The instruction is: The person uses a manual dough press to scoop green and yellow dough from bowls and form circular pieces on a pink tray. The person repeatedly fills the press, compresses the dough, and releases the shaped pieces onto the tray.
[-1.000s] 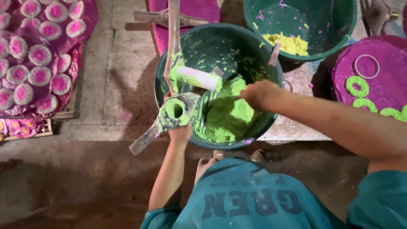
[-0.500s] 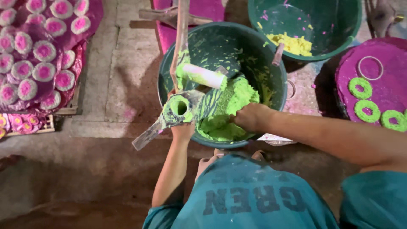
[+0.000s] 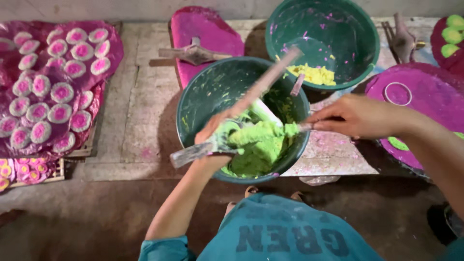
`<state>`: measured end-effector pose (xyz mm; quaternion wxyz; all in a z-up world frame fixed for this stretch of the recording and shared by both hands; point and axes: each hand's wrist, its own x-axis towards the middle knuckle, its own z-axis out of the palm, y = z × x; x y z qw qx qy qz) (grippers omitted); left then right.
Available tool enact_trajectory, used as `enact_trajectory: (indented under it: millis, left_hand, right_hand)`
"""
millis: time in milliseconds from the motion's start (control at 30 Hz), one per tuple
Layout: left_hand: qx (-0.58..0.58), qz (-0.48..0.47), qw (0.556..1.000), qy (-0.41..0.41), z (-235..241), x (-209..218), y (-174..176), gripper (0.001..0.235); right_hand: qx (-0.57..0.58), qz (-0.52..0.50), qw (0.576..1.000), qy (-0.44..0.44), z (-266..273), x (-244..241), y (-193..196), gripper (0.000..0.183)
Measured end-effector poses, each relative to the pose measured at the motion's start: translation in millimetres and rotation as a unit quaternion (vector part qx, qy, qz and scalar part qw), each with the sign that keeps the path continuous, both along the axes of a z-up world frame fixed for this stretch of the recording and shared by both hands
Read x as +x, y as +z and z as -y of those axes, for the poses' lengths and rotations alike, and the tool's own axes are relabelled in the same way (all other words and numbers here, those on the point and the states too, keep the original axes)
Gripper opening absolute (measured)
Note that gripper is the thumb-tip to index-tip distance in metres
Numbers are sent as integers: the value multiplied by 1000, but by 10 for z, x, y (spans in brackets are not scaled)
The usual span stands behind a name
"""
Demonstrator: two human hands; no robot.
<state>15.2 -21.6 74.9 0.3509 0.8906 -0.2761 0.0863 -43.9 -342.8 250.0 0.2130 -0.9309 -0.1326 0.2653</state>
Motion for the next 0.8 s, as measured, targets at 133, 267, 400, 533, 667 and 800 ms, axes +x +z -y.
enact_trajectory:
  millis: [133,267,400,533,667,800]
  left_hand:
    - [-84,-88,988,-96,328,-67,-74,67]
    - [-140,-126,974,-130,456,-147,-249,65]
    - [-133,-149,974,-107,276,-314,-277,63]
    - [25,-17,999,-32,178,-56,-83,60]
    - [30,-9,996,-84,336,-20,-151,70]
    - [-2,-10,998,-61,435,-60,-291,65]
  right_hand:
    - [-254,192,938,140,-443,-16,10,43]
    - [-340,360,824,274,-911,-355,-392,18]
    - [-291,303,878,229,-805,-579,-118,39]
    - [-313,336,875,154,-680,-665,511,40]
    - [-343,356,845,203,-1025,-460,36,8]
    - [-272,388,851,228,-1064,-408,-352,14]
